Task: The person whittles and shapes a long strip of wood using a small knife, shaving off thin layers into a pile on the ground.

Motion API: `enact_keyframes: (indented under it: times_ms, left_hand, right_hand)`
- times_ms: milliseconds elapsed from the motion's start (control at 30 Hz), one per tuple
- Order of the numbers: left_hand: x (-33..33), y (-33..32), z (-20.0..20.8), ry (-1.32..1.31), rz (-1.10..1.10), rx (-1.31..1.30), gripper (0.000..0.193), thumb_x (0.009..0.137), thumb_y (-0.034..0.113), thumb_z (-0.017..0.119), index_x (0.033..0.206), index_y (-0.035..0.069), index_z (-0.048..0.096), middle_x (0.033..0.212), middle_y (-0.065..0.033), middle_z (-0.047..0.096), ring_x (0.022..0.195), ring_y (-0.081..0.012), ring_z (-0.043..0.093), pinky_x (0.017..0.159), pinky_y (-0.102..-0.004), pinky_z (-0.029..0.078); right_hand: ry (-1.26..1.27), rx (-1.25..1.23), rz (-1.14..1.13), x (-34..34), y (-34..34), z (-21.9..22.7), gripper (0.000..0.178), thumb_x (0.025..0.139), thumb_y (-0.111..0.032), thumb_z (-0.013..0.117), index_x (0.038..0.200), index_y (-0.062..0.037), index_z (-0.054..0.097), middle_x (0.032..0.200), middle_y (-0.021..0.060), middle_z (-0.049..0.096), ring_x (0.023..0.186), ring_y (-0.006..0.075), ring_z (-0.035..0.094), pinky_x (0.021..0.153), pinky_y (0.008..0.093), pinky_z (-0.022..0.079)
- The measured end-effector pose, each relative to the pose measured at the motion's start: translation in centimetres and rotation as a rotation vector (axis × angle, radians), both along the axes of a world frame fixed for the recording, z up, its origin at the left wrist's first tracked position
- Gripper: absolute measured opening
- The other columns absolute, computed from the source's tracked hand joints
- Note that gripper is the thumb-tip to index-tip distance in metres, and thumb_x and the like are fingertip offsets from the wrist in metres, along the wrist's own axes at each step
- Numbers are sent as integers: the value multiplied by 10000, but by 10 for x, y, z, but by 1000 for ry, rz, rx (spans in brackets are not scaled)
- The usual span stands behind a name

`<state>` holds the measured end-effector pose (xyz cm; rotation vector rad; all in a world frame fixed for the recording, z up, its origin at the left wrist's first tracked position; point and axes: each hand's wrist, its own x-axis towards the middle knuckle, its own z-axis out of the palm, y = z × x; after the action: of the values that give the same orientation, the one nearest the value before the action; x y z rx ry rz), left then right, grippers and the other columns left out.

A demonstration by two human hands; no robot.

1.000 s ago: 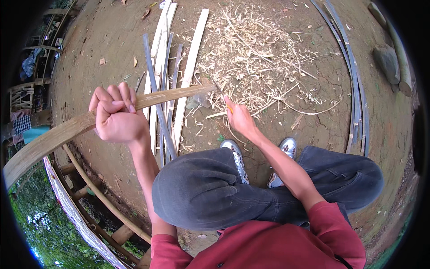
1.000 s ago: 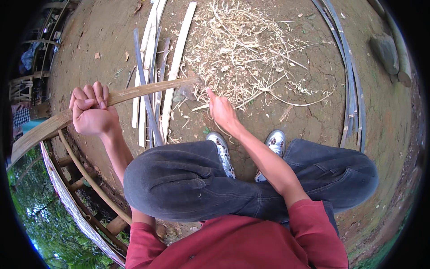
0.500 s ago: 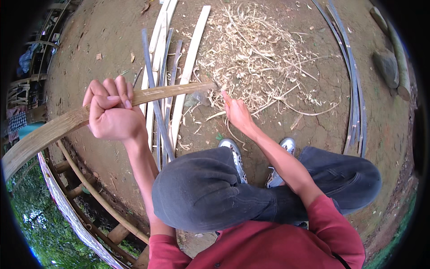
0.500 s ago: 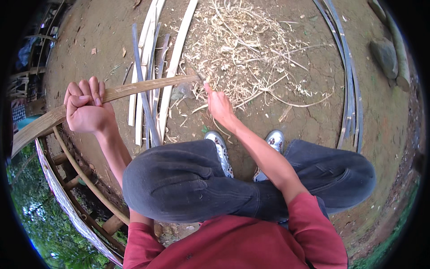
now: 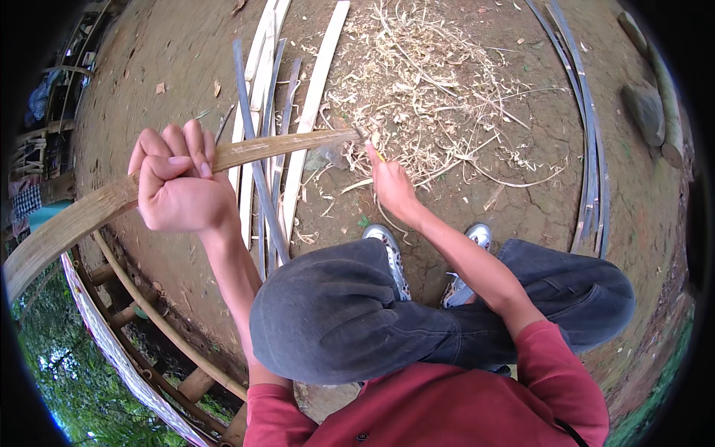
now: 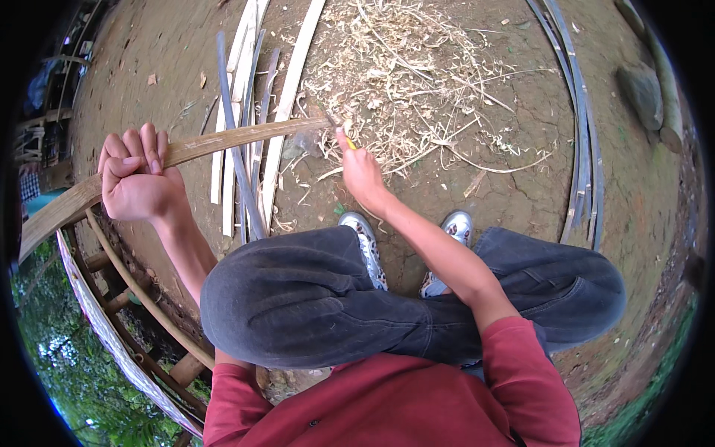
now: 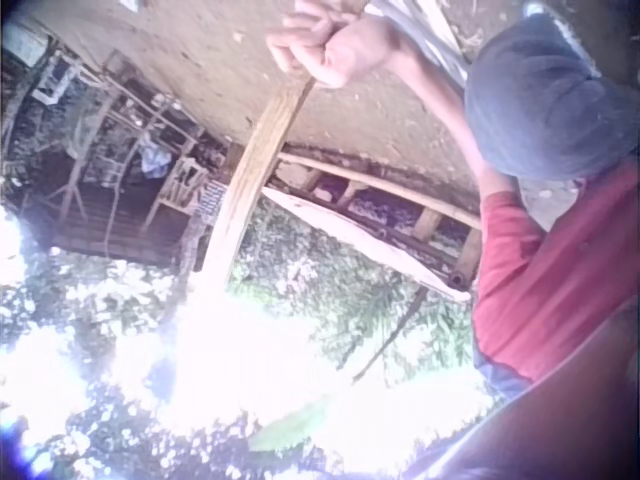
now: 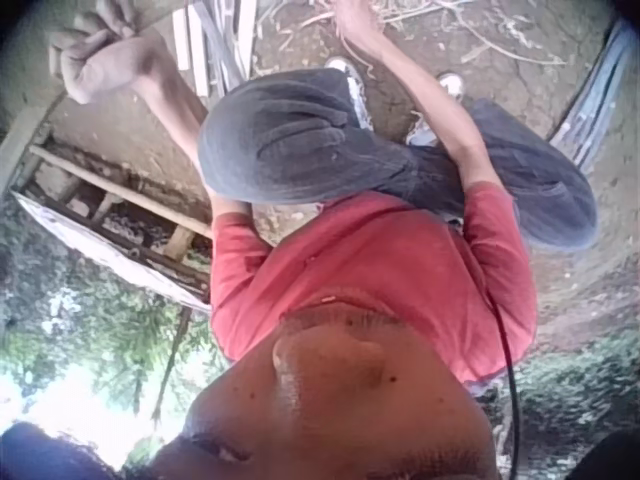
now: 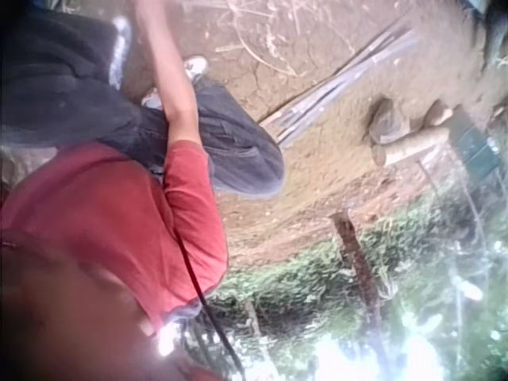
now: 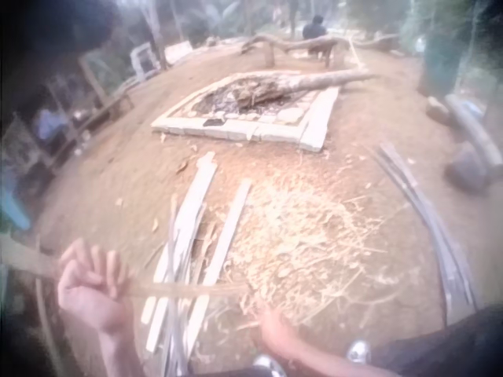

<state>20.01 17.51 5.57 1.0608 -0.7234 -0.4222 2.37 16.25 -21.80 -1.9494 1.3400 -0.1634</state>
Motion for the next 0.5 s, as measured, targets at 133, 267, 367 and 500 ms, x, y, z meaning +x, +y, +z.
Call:
enact_keyframes:
  times_ms: [133,267,367,500]
  left_hand:
    - [3,0,-3,-5,18,6,195,579,50,396,564,121,215,498,-16,212,437,-118,185,420,-261,163]
    - [2,-1,-2,-29,59,22,207,575,62,402,567,128,206,498,-16,212,441,-118,181,420,-268,161]
    - [10,2,-6,3,-27,-52,190,644,-2,357,592,123,223,521,-14,209,437,-116,190,387,-238,186]
    - [9,2,-5,6,-67,-46,194,629,10,363,587,129,216,514,-9,208,435,-114,188,384,-240,179]
  right_hand:
    - [-156,65,54,2,-16,17,487,886,63,442,1373,53,458,581,191,617,485,255,619,465,376,530]
    - [-298,73,95,-3,-13,52,442,894,16,494,1329,91,482,586,225,618,465,283,614,509,406,527]
    - [-401,-46,109,0,1,70,467,908,-8,513,1373,16,470,568,208,600,466,295,604,515,423,510]
    - [-123,-29,37,-4,-3,12,460,907,17,489,1366,5,483,600,245,596,489,317,614,510,434,490]
